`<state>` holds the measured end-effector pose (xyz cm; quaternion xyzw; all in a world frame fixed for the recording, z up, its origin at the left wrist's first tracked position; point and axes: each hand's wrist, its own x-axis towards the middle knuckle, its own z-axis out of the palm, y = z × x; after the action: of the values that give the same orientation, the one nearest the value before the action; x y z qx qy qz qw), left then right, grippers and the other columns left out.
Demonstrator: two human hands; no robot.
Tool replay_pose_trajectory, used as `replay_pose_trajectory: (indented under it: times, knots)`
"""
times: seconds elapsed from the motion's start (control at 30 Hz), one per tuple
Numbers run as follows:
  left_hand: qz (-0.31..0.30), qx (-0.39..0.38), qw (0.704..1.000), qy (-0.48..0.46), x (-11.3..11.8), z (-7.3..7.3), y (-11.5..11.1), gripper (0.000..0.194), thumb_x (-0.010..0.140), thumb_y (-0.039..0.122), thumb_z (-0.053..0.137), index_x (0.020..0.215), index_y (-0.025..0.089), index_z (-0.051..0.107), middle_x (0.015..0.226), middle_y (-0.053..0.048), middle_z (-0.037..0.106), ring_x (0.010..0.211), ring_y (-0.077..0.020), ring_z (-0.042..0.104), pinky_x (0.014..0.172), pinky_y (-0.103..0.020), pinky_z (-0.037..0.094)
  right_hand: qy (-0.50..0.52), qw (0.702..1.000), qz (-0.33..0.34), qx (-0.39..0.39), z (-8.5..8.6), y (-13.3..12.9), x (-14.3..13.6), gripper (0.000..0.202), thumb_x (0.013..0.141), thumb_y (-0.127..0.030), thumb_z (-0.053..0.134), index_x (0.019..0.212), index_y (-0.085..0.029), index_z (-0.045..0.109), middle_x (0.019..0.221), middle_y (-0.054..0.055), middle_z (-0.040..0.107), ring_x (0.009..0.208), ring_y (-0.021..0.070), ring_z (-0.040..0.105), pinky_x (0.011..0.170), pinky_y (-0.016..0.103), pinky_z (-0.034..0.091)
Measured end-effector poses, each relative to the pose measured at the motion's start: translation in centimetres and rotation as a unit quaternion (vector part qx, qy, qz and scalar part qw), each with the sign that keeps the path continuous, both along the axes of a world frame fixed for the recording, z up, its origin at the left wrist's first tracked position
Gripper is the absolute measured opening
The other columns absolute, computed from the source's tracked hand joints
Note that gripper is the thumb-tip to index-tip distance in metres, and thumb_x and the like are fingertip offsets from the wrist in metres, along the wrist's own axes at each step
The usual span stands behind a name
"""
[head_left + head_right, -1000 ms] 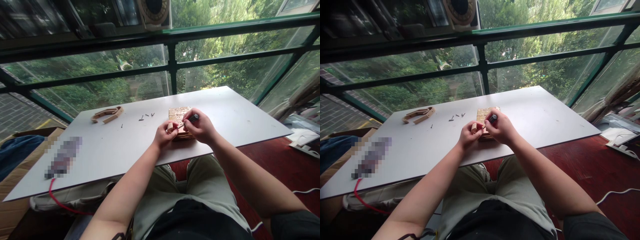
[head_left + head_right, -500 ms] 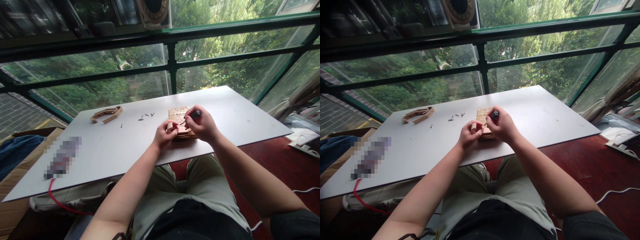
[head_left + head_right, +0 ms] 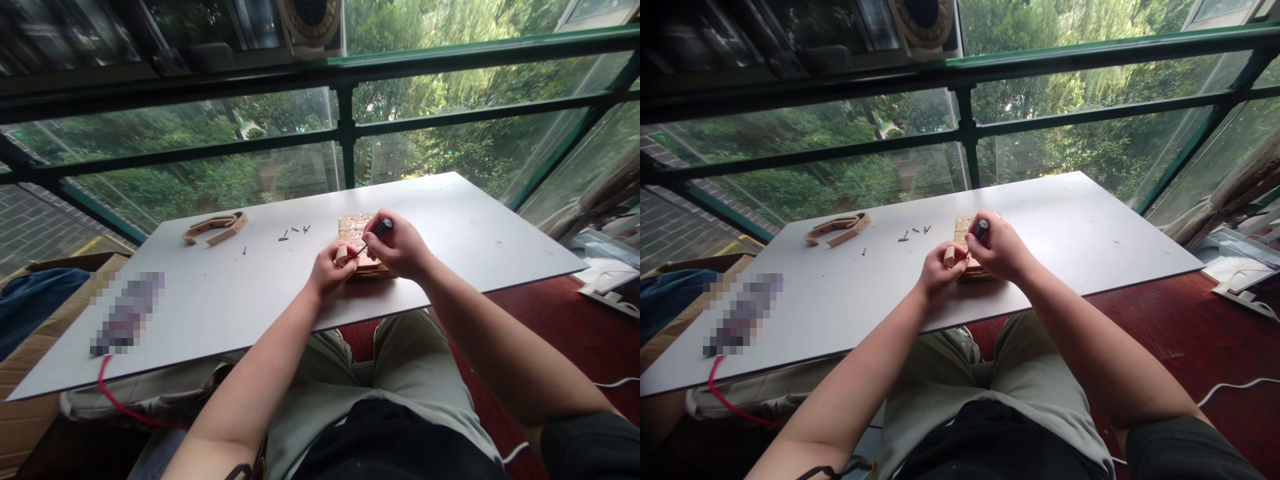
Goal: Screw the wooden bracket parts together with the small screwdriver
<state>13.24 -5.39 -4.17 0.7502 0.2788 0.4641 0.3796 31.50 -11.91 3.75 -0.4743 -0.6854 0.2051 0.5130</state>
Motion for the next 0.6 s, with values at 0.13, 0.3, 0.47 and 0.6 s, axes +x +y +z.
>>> replay_pose_trajectory:
  times: [0.13,0.3,0.47,0.6]
  knots:
    - [-0.01,0.005,1.0,0.004,0.0,0.1,0.0,0.013,0.079,0.026,0.07,0.089,0.018,0.068,0.09,-0.004,0.071,0.082,-0.0159,0.064,0.08,-0.03,0.053,-0.015,1.0,0.001,0.002,0.4,0.3,0.0,0.009,0.089,-0.029,0.062,0.088,-0.021,0.057,0.069,0.0,0.056,0.062,0.0142,0.053,0.059,0.029,0.046]
    - [-0.013,0.0,1.0,0.006,0.0,0.3,0.0,0.012,0.079,0.026,0.07,0.088,0.018,0.068,0.091,-0.004,0.071,0.083,-0.0165,0.065,0.081,-0.031,0.053,-0.008,1.0,0.015,-0.004,0.6,1.1,-0.1,0.013,0.091,-0.032,0.061,0.086,-0.021,0.056,0.064,-0.001,0.055,0.059,0.0142,0.053,0.056,0.029,0.045]
    - [-0.015,-0.003,1.0,0.021,-0.2,0.2,0.0,0.015,0.081,0.029,0.07,0.091,0.018,0.066,0.091,-0.004,0.07,0.079,-0.016,0.064,0.075,-0.029,0.053,0.045,0.996,0.064,-0.038,0.1,2.3,-0.8,0.021,0.095,-0.039,0.058,0.085,-0.021,0.053,0.069,0.0,0.063,0.054,0.012,0.055,0.052,0.026,0.046]
    - [-0.024,-0.002,0.999,0.049,-0.5,0.2,0.2,0.018,0.083,0.032,0.069,0.094,0.018,0.064,0.089,-0.004,0.07,0.08,-0.017,0.065,0.075,-0.03,0.054,0.101,0.985,0.12,-0.072,-0.4,2.7,-1.6,0.032,0.097,-0.052,0.054,0.088,-0.022,0.049,0.067,0.0,0.067,0.047,0.0097,0.052,0.045,0.024,0.041]
